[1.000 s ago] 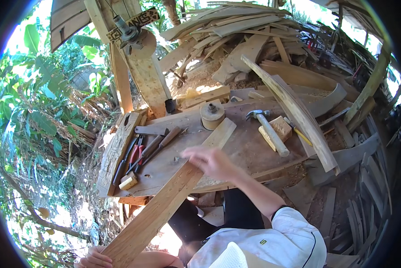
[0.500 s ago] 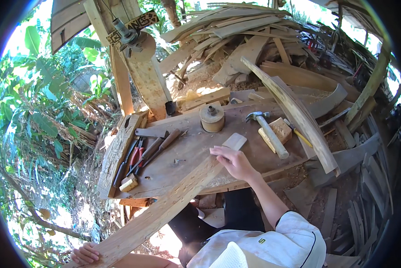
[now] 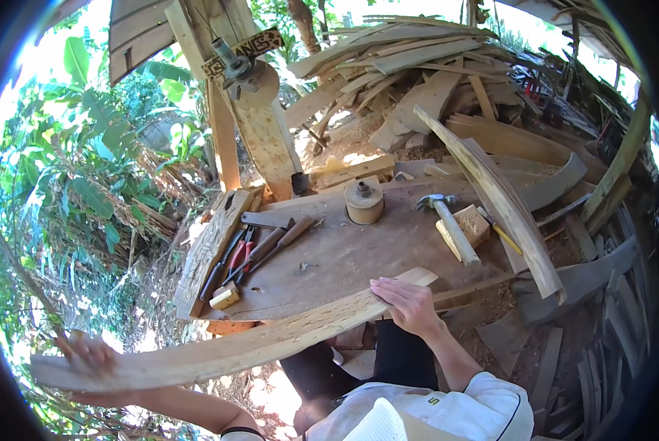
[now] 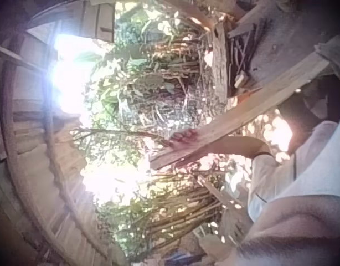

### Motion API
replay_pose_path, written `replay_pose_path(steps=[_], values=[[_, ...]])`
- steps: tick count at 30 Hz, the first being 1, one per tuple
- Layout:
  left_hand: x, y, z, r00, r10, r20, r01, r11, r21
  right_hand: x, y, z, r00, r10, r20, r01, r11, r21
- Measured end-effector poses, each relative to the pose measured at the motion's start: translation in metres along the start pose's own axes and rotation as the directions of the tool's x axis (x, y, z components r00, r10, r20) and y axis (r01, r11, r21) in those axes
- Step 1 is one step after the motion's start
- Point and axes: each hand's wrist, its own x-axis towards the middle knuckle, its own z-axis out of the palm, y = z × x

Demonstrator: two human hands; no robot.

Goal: The person hammers a nail into a wooden plank, then smooths the surface with sandpaper. They repeat this process, hammering another nail and sanding the plank again. Finally, they use a chisel and hammer to carve a groove into the wood.

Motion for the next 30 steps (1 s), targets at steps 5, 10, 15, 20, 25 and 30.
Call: replay_pose_path(steps=[5, 10, 15, 20, 25, 30], values=[[-0.006, -0.08, 0.093, 0.997, -0.051, 0.052, 0.047, 0.996, 0.074, 0.007, -0.013, -0.012, 0.992, 0.124, -0.036, -0.119, 0.986, 0.121], [-0.061, -0.132, 0.11, 0.948, -0.297, 0.113, 0.219, 0.87, 0.442, 0.019, -0.034, -0.03, 0.95, 0.311, 0.035, -0.305, 0.894, 0.328], [-0.166, -0.165, 0.11, 0.649, -0.708, 0.279, 0.509, 0.677, 0.532, 0.014, -0.047, -0.023, 0.863, 0.5, 0.069, -0.474, 0.757, 0.45], [-0.233, -0.176, 0.098, 0.302, -0.91, 0.283, 0.56, 0.41, 0.72, -0.001, -0.042, 0.008, 0.792, 0.61, 0.025, -0.483, 0.601, 0.637], [-0.271, -0.193, 0.09, 0.25, -0.917, 0.311, 0.716, 0.391, 0.577, 0.01, -0.043, 0.039, 0.687, 0.725, 0.052, -0.459, 0.378, 0.804], [-0.294, -0.2, 0.091, 0.251, -0.939, 0.235, 0.885, 0.321, 0.338, 0.016, -0.046, 0.07, 0.559, 0.814, 0.155, -0.372, 0.079, 0.925]])
